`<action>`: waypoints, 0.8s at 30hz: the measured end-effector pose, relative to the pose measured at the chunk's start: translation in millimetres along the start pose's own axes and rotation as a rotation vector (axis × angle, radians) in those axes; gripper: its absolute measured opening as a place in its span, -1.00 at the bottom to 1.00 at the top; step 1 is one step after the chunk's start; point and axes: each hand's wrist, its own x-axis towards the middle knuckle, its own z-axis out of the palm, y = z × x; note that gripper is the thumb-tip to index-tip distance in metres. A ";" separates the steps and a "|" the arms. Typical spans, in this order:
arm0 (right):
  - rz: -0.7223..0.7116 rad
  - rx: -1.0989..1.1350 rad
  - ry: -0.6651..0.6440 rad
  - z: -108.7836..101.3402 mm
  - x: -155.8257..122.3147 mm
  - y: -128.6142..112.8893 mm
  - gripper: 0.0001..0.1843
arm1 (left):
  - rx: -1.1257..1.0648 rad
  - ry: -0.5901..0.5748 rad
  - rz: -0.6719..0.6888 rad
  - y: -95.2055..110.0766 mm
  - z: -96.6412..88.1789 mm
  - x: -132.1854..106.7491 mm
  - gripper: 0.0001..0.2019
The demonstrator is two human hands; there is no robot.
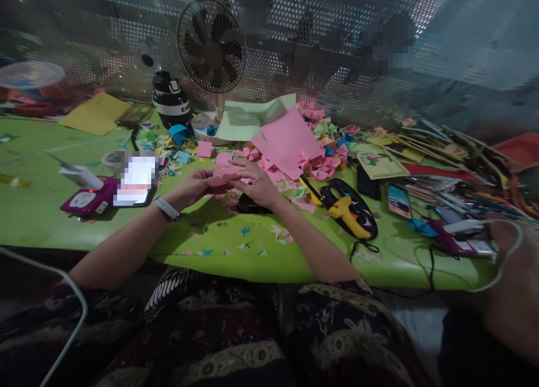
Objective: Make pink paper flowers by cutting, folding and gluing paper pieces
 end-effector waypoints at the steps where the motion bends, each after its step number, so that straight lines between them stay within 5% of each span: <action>1: 0.038 0.055 0.051 3.0 -0.3 0.3 -0.77 | -0.006 0.000 0.024 0.5 1.8 -1.0 -0.67; 6: 0.176 0.170 0.169 10.4 -1.6 -1.4 -0.54 | -0.039 -0.015 0.089 3.6 10.9 -4.1 -0.59; 24: 0.211 0.242 0.201 11.7 -4.9 -7.1 -0.46 | 0.075 0.003 0.157 2.8 11.7 -4.5 -0.59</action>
